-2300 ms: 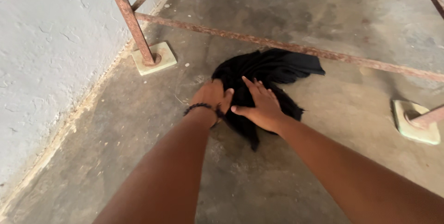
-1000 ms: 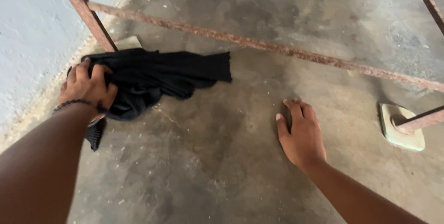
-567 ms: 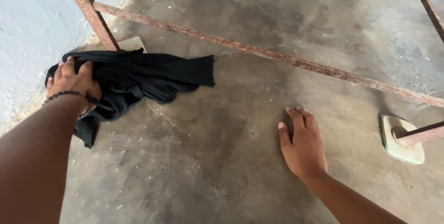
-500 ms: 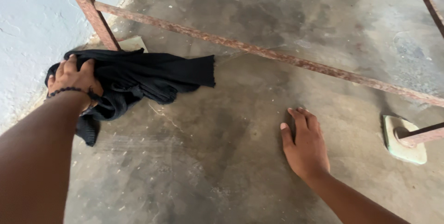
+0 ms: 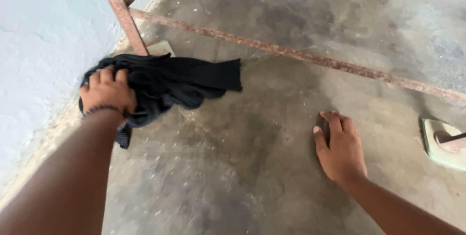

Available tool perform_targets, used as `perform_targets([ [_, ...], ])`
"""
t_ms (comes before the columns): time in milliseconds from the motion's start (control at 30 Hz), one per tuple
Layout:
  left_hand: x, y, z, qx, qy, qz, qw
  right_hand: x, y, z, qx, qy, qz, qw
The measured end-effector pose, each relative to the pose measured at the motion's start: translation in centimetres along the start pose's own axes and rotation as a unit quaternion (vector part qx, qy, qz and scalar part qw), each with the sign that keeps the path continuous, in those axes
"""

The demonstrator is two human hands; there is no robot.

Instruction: The person wipes a concrete floor using a black cloth. They move the cloth back and forth across the surface, covering different areas including the center of the room and the edges near the walls. The person occasionally repositions the cloth to continue the wiping motion.

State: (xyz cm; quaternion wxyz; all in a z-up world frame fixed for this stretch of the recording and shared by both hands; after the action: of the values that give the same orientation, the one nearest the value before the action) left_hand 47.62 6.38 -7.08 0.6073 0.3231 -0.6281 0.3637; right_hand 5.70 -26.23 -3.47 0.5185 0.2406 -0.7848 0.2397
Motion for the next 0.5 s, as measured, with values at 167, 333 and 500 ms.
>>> perform_targets([
  [167,2.0,6.1,1.1,-0.094,-0.019,0.075,0.993,-0.1,0.0,0.2,-0.006,-0.019,0.004,1.000],
  [333,4.0,10.5,0.3,-0.128,-0.016,0.057,0.990,-0.4,-0.2,1.0,0.012,-0.034,0.006,0.999],
  [500,6.2,18.2,-4.0,-0.170,0.022,0.057,0.984,-1.1,-0.4,2.2,0.011,-0.021,-0.011,1.000],
])
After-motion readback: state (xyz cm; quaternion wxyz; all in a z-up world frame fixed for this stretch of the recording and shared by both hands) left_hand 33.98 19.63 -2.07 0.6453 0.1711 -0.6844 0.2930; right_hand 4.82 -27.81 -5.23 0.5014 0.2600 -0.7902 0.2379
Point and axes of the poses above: each hand's wrist, its own y-axis away from the middle knuckle, its own x-axis out of the back of the hand, z = x × y, the point moved 5 cm from there along -y, towards the middle knuckle, and after that the axes turned 6 degrees about -x, right-handed, at the moved point
